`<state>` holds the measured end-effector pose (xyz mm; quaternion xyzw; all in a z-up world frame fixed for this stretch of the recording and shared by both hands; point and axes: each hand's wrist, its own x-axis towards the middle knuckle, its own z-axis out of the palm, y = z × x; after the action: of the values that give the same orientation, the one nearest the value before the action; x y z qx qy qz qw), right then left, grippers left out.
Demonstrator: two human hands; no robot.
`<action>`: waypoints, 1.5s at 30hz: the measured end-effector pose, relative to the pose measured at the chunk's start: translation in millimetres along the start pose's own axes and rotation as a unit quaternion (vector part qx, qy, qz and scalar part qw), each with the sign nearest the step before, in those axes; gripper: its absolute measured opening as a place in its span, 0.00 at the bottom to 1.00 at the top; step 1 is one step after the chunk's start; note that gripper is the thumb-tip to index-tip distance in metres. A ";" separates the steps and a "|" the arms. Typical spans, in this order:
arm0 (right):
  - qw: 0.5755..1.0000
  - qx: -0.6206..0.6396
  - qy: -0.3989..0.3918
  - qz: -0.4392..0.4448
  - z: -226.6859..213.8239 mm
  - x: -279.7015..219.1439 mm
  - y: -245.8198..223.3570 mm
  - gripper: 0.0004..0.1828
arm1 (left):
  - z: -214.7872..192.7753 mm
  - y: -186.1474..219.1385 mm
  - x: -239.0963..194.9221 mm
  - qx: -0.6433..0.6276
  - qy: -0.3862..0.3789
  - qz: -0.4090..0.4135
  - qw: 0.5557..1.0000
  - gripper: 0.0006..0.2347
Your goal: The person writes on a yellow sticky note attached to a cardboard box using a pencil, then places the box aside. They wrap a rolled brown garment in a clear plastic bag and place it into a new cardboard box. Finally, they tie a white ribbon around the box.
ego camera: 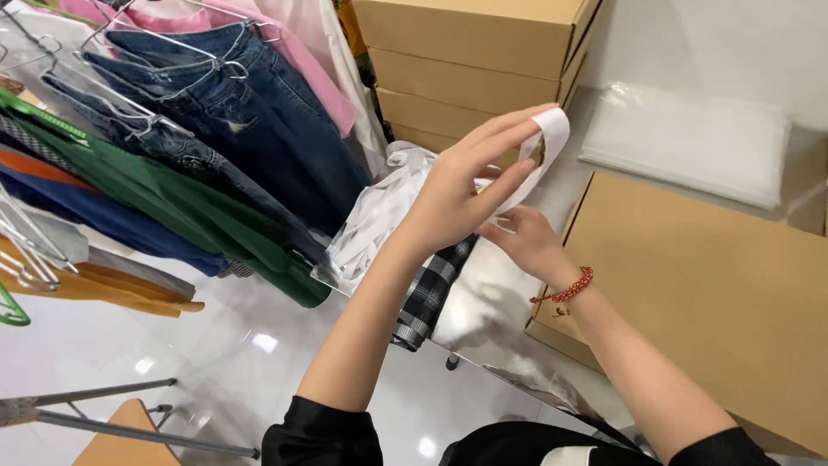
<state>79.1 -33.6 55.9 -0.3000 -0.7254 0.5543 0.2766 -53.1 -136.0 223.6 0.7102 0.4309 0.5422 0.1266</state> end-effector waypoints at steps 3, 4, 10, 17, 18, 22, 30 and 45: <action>0.998 0.030 -0.016 -0.044 -16.8 2.8 -7.4 0.18 | -6.4 -2.7 8.5 0.042 -0.001 -0.005 0.999 0.18; 0.998 0.030 -0.014 -0.044 -28.7 -3.0 -18.2 0.18 | -10.1 -8.9 8.7 0.041 -0.003 -0.004 0.999 0.18; 0.986 0.144 0.082 0.000 -109.2 -23.2 -28.6 0.20 | -29.7 -31.3 8.3 0.056 0.142 -0.071 0.986 0.25; 0.980 0.064 0.190 0.011 -202.7 -79.9 -35.0 0.11 | -9.6 -65.2 17.3 -0.036 0.185 -0.066 0.980 0.23; 0.977 0.051 0.207 0.026 -214.4 -92.7 -38.2 0.12 | -3.2 -63.7 21.0 -0.055 0.189 -0.068 0.978 0.23; 0.967 0.034 0.251 0.013 -270.6 -145.1 -20.6 0.13 | 29.2 -55.8 39.8 -0.073 0.182 -0.098 0.976 0.21; 0.882 -0.318 0.248 0.245 -312.2 -186.0 -13.5 0.36 | 111.0 -57.4 52.3 -0.116 -0.056 -0.055 0.990 0.13; 0.997 0.008 0.032 0.068 -200.9 -90.3 -63.3 0.23 | 103.0 -35.2 30.3 -0.090 -0.224 -0.138 0.961 0.11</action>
<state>278.7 14.6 157.8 -0.3640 -0.6899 0.5675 0.2637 21.9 -62.7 181.7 0.7326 0.4350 0.3829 0.3570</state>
